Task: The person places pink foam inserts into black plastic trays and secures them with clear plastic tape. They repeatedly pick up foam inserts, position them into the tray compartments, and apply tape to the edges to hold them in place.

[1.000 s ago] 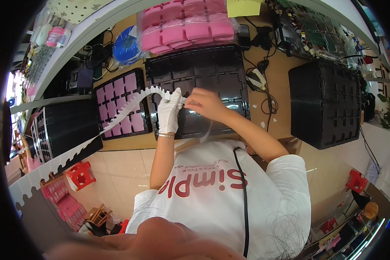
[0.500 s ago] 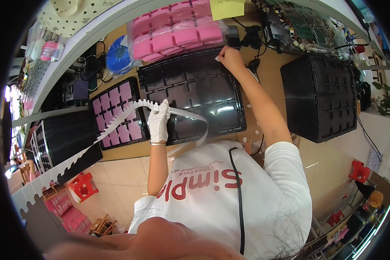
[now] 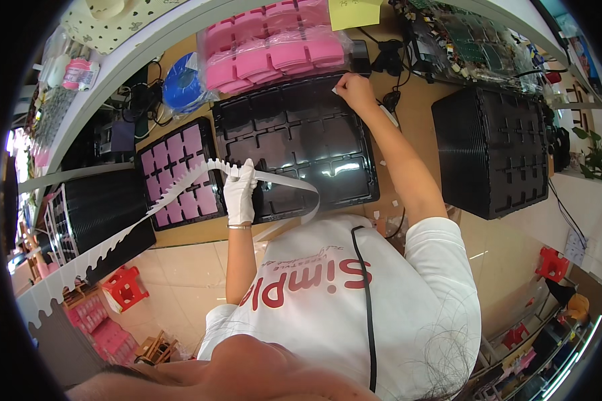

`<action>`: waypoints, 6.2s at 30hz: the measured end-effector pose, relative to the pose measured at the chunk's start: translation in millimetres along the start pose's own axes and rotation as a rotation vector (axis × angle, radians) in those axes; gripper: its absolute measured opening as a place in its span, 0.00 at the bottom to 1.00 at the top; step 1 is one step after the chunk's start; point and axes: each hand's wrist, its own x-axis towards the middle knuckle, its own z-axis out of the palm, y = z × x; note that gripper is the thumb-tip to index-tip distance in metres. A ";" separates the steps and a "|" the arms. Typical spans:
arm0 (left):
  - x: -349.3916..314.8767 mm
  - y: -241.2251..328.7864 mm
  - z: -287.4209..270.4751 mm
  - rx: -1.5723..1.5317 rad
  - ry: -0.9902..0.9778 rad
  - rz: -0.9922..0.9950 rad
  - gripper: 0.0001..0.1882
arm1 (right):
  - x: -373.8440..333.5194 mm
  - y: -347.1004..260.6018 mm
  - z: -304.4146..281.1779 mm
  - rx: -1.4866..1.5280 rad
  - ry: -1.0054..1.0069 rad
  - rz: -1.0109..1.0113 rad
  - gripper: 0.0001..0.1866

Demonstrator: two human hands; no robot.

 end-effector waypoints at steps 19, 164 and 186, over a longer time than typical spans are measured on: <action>-53.1 -15.1 -19.2 -0.322 0.018 -0.130 0.10 | -179.5 -157.8 70.0 0.788 -0.626 0.054 0.11; 108.9 71.5 87.8 1.038 -0.358 1.227 0.08 | 113.1 -108.8 -11.8 -0.225 -0.178 -0.424 0.02; 171.0 72.0 163.9 1.483 -0.027 1.652 0.25 | 115.3 -125.7 -20.9 0.202 0.104 -0.351 0.11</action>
